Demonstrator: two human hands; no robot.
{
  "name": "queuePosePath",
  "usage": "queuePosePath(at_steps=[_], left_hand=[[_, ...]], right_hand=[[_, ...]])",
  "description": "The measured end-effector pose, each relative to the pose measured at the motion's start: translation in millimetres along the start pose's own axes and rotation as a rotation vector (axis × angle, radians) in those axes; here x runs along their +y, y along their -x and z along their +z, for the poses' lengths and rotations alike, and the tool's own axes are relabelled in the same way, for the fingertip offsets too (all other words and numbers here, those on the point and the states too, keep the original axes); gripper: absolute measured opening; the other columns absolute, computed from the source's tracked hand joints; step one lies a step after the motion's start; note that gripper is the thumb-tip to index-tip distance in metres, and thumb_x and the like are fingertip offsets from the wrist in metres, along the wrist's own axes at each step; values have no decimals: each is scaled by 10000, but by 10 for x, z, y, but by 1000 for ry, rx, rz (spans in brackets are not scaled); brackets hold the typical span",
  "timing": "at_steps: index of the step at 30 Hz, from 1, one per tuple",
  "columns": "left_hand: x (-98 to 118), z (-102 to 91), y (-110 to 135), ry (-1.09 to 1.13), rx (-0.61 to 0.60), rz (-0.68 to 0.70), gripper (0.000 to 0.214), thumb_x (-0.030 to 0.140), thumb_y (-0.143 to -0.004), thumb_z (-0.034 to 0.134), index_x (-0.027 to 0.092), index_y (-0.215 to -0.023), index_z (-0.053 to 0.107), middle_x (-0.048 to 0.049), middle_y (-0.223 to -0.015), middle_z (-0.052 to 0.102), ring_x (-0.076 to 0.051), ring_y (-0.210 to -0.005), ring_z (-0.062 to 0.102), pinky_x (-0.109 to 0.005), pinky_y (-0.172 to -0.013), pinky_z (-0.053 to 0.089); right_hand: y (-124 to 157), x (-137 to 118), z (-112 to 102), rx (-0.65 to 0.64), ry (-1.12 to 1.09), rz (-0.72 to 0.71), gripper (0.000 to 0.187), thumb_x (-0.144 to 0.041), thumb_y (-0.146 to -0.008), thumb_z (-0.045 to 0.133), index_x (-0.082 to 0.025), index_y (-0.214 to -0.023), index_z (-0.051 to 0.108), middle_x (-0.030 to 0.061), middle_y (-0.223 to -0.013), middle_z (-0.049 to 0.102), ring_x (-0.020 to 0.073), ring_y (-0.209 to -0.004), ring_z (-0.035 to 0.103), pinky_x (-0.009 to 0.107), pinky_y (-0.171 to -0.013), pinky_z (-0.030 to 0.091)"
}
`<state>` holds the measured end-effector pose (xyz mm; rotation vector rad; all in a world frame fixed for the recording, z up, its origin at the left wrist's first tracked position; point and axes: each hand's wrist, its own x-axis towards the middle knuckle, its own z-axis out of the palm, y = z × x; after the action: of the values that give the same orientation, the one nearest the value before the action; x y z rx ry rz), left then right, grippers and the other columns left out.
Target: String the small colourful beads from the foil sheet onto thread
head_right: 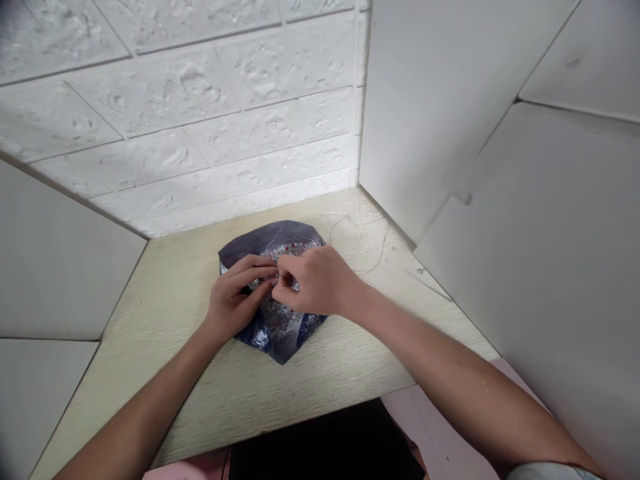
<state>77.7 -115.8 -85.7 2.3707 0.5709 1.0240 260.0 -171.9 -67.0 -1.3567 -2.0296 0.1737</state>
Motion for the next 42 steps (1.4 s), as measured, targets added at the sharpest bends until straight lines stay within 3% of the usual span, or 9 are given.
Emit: queuePosePath(at_steps=[16, 42], left_hand=[[-19, 4, -5, -2, 20, 64, 220, 64, -839, 614, 195, -1000, 686, -52, -994, 661, -144, -935, 621, -288, -818, 521], [-18, 4, -11, -31, 18, 89, 205, 84, -847, 609, 193, -1006, 680, -65, -994, 657, -160, -930, 624, -311, -804, 529]], right_hand=[[13, 27, 20, 33, -6, -35, 161, -261, -729, 474, -183, -588, 480, -77, -434, 372, 55, -430, 288, 214, -485, 245], [16, 39, 33, 9, 39, -23, 199, -277, -753, 463, -182, -580, 488, -77, -416, 356, 55, -415, 271, 214, -479, 233]])
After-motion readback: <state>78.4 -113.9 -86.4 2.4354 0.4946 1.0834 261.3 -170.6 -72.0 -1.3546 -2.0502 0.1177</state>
